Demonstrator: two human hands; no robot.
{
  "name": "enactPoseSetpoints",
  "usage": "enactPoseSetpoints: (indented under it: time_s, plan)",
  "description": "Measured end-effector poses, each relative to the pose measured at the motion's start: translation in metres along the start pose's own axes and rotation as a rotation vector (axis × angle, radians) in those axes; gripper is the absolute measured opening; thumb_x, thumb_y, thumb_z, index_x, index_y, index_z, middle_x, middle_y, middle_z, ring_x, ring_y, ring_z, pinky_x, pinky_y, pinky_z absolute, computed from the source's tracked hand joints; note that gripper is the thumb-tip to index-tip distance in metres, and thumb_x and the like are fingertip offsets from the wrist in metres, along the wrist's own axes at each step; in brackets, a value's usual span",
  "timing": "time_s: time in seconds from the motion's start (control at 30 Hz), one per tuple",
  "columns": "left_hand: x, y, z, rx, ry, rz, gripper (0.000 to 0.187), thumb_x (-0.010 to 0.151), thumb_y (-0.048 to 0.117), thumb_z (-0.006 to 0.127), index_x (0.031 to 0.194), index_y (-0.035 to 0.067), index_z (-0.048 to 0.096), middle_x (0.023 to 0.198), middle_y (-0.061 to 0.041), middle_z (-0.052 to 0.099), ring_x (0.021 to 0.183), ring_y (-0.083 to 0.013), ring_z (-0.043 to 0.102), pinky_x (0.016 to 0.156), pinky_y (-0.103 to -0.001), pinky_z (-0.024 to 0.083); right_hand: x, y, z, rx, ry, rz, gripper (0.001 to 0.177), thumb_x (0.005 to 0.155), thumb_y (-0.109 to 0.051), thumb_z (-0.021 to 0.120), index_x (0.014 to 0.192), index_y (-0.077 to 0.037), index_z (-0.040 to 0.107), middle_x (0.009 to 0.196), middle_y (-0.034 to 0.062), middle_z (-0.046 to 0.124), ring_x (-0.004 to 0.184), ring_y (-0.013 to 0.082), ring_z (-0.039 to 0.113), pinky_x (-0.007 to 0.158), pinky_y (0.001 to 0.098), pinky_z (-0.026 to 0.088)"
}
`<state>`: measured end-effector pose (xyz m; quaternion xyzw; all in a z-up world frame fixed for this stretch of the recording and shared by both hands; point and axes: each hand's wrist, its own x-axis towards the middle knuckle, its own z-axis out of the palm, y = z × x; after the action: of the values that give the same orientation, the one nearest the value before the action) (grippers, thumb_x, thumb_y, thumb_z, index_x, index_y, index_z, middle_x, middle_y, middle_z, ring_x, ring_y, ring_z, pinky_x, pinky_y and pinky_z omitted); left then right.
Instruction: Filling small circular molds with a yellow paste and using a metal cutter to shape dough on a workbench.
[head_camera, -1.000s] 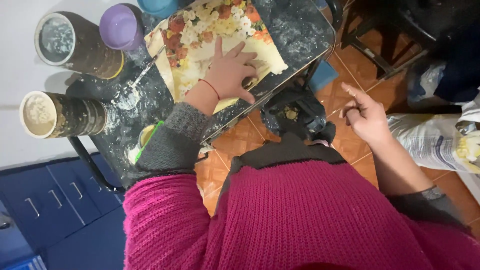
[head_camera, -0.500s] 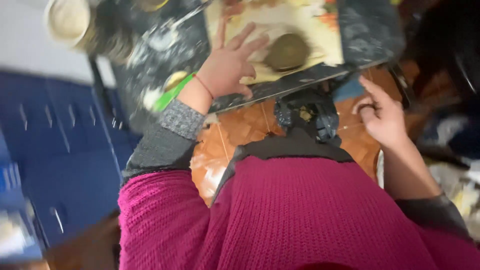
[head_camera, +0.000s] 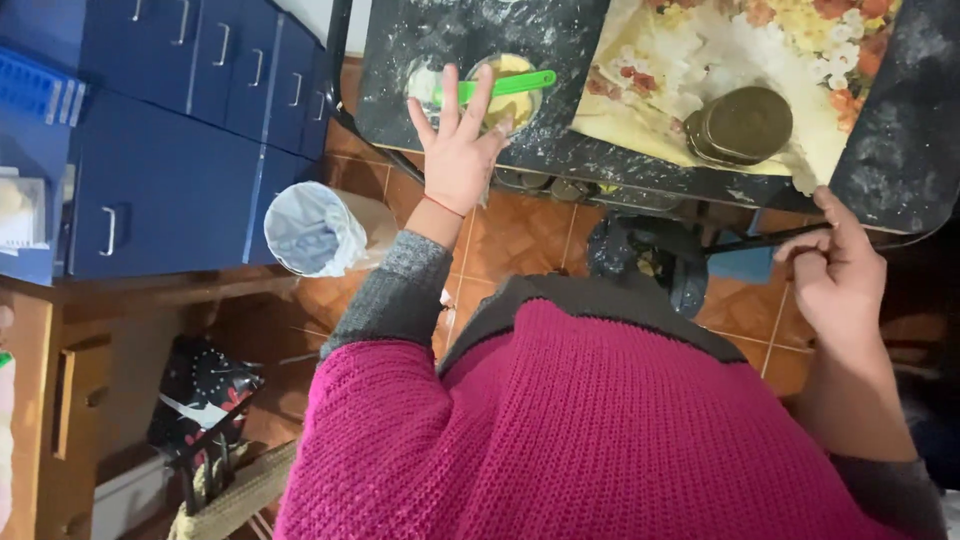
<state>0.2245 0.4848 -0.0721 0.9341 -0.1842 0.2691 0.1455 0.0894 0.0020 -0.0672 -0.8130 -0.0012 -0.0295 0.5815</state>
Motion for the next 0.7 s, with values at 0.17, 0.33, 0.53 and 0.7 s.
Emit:
enactPoseSetpoints:
  time_s: [0.17,0.33,0.53,0.7]
  plan:
    - [-0.003,-0.004,0.002,0.087,-0.070,0.048,0.015,0.086,0.024,0.084,0.078,0.019,0.072,0.166,0.005,0.041,0.158,-0.0331,0.022,0.120,-0.077,0.010,-0.001,-0.001,0.001,-0.079,0.008,-0.011,0.065,0.098,0.014,0.040,0.161,0.000,0.045,0.090,0.0094,0.066,0.077,0.0081,0.060,0.072,0.0204,0.050]
    - [-0.008,0.010,0.009,-0.071,0.041,-0.117,0.013,0.084,0.028,0.086,0.086,0.021,0.075,0.165,0.000,0.038,0.159,-0.0353,0.021,0.123,-0.077,0.006,-0.010,0.001,-0.001,-0.020,0.016,0.042,0.069,0.097,0.013,0.041,0.164,-0.001,0.043,0.090,0.0073,0.067,0.073,0.0076,0.059,0.073,0.0226,0.050]
    - [-0.018,0.024,0.027,-0.176,0.110,-0.352,0.017,0.082,0.022,0.085,0.096,0.030,0.083,0.166,-0.012,0.031,0.158,-0.0414,0.012,0.118,-0.079,-0.001,-0.011,0.005,-0.001,-0.037,0.001,0.014,0.070,0.095,0.014,0.041,0.163,0.000,0.044,0.091,0.0074,0.067,0.079,0.0079,0.061,0.079,0.0229,0.050]
    - [-0.018,0.020,0.037,-0.156,0.134,-0.384,0.012,0.084,0.021,0.086,0.087,0.031,0.079,0.165,-0.007,0.038,0.159,-0.0400,0.014,0.119,-0.078,-0.001,0.001,-0.018,0.010,-0.166,-0.006,0.059,0.073,0.092,0.014,0.042,0.162,-0.004,0.047,0.090,0.0073,0.067,0.079,0.0084,0.061,0.076,0.0226,0.050]
